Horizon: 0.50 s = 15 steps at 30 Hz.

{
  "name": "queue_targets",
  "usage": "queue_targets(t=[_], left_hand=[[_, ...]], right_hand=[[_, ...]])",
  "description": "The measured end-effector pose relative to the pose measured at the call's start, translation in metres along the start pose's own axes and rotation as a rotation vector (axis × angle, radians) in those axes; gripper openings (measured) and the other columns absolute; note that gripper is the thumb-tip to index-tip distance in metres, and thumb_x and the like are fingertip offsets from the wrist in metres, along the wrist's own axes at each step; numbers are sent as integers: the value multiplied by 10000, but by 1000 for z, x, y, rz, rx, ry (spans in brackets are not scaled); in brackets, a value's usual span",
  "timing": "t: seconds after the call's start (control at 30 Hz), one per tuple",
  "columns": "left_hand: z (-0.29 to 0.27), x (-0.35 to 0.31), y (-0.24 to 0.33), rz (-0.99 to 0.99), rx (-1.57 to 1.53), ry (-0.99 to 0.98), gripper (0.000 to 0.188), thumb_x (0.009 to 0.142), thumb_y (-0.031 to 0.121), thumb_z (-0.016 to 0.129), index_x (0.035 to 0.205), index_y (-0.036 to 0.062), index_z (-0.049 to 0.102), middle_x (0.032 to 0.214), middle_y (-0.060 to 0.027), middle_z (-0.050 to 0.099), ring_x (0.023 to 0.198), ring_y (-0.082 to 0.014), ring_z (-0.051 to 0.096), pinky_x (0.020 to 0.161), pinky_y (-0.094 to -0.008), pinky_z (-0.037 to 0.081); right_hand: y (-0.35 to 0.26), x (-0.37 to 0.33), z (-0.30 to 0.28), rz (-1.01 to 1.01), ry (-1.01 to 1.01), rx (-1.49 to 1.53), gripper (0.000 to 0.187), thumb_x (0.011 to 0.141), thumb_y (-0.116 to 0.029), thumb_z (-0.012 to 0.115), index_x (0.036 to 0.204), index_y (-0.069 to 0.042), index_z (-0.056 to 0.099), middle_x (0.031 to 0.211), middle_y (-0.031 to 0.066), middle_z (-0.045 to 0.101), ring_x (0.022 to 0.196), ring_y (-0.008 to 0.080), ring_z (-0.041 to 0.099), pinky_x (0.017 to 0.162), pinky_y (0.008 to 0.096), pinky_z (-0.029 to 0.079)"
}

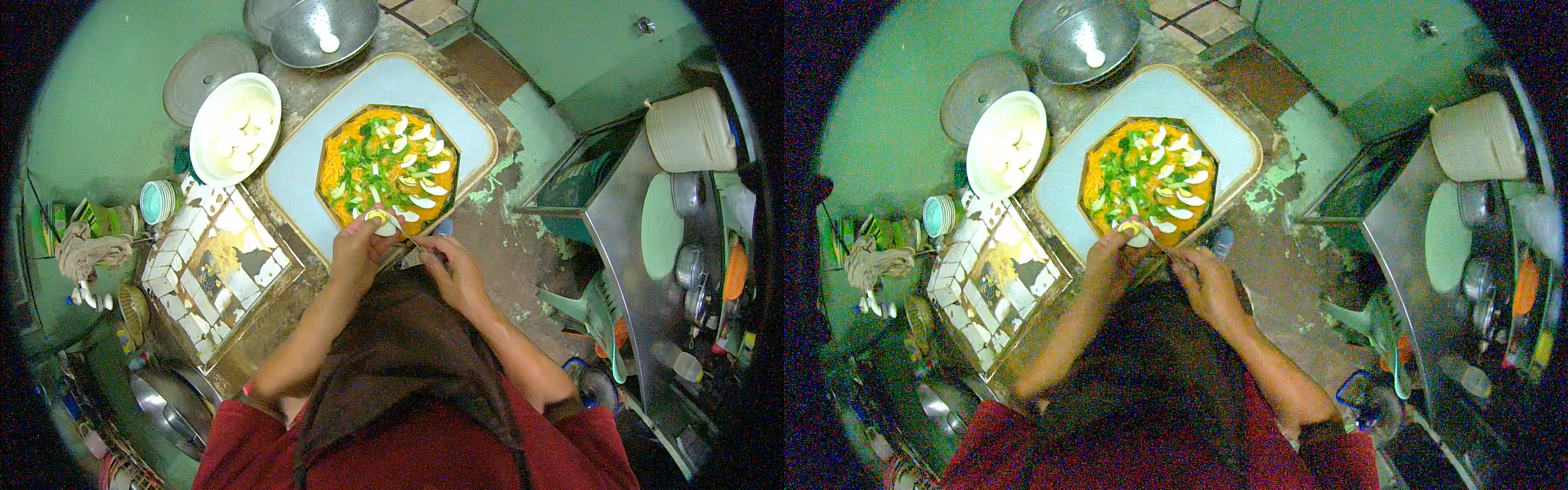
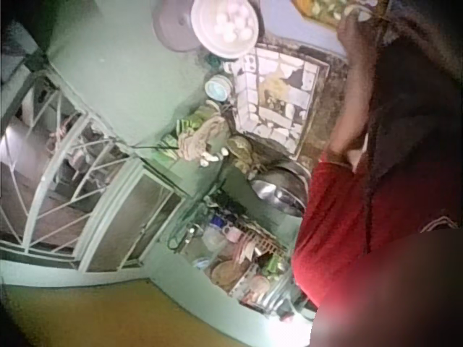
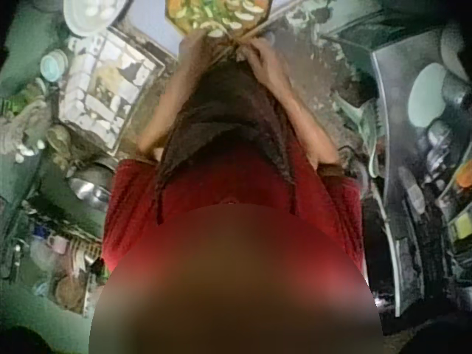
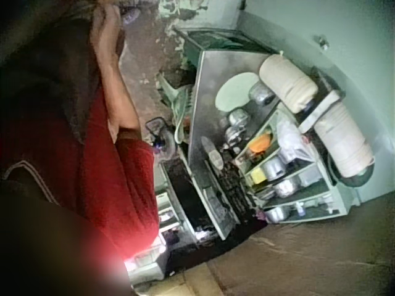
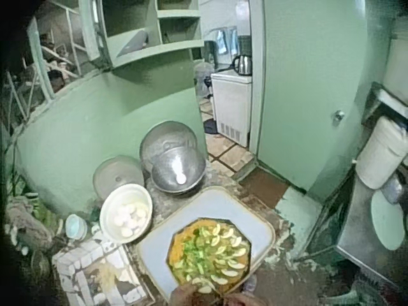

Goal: The person gathers chopped green vegetables, blanches them in boiling water, and then places them on a yellow food base. They then slice hard-boiled eggs and arrange the slices decoratively on top of the dish.

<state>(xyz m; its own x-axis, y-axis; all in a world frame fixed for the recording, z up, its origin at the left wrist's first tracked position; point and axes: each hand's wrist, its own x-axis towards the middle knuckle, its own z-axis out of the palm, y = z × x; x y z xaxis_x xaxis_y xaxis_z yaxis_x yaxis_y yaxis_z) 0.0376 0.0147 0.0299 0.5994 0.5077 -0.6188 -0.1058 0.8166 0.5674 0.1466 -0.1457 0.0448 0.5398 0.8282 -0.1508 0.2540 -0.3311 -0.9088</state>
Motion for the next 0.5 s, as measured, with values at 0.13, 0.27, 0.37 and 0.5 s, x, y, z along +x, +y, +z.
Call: queue_targets(t=[0.13, 0.27, 0.37, 0.5], left_hand=[[-1, 12, 16, -22, 106, 54, 355, 939, 30, 489, 1279, -64, 457, 1117, -160, 627, 991, -268, 661, 851, -347, 576], [9, 28, 22, 33, 221, 34, 343, 948, 36, 458, 1274, -70, 433, 1179, -188, 586, 1021, -290, 637, 917, -394, 554], [11, 28, 22, 42, 250, 70, 355, 946, 20, 446, 1290, -67, 423, 1187, -193, 579, 1015, -298, 637, 922, -393, 552], [7, 15, 16, 40, 166, 106, 358, 944, 10, 442, 1294, -63, 424, 1181, -203, 583, 1040, -320, 631, 920, -386, 553]], right_hand=[[16, 20, 16, 53, 6, 75, 282, 957, -164, 555, 1189, -12, 600, 977, 111, 650, 750, 174, 610, 671, 287, 480], [19, 38, 17, 353, -61, 440, 314, 977, -185, 526, 1211, 22, 552, 949, 67, 657, 578, 114, 567, 535, 247, 455], [10, 29, 13, 395, -85, 602, 300, 973, -188, 530, 1203, 4, 552, 916, 48, 649, 566, 99, 549, 524, 238, 449], [1, 3, 20, 207, -84, 481, 268, 957, -187, 552, 1186, -49, 574, 893, 33, 623, 611, 96, 543, 553, 247, 462]])
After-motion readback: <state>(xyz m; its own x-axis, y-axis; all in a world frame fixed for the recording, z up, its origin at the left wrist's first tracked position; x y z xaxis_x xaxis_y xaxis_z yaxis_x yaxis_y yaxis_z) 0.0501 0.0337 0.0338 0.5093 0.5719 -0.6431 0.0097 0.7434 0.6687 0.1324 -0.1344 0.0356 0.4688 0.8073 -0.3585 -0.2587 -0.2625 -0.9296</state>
